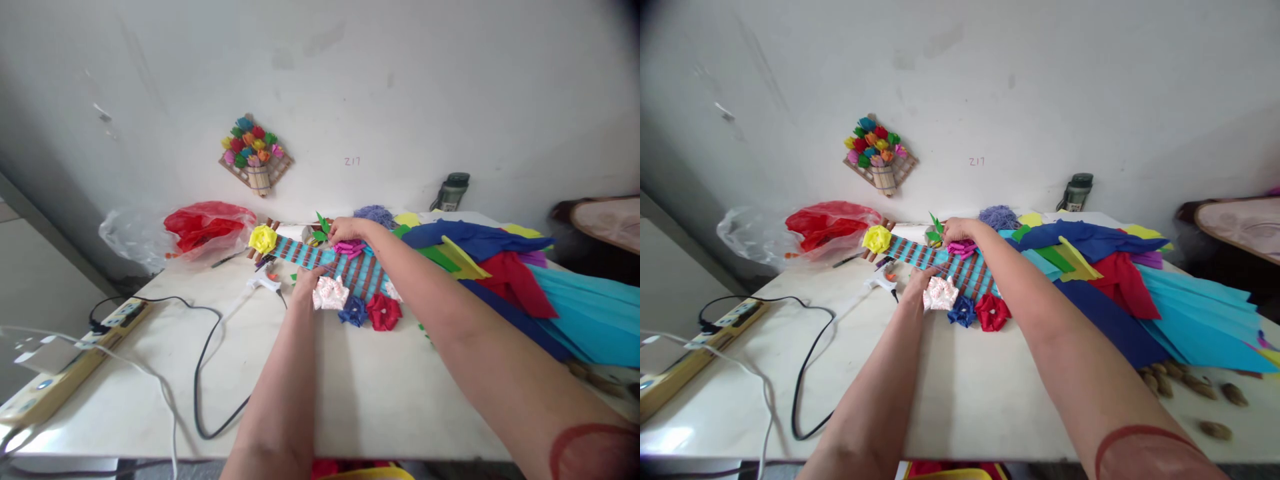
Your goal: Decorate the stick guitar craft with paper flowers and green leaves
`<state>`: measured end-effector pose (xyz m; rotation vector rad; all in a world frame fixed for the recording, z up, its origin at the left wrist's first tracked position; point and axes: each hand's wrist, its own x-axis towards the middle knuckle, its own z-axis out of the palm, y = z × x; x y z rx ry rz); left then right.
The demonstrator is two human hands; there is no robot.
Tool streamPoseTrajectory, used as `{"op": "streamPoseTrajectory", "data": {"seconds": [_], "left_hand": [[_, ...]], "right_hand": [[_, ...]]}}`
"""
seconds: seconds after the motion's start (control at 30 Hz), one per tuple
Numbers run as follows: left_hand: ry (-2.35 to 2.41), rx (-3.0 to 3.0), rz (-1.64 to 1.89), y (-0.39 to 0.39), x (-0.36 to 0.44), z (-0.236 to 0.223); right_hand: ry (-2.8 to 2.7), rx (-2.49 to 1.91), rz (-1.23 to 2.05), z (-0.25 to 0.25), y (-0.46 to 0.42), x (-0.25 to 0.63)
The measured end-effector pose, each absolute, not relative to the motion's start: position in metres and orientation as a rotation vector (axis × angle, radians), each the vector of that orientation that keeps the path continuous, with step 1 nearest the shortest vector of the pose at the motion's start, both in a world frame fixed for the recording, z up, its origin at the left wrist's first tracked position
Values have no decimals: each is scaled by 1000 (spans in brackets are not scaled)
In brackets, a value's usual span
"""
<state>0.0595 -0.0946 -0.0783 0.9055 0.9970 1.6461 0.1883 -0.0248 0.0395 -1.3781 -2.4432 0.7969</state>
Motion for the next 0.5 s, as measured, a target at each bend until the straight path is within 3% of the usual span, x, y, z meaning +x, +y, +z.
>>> {"op": "streamPoseTrajectory", "data": {"seconds": [0.5], "left_hand": [[856,915,1643,-90,57,-83]], "right_hand": [[-2529,-1434,712,47,-30,182]]}}
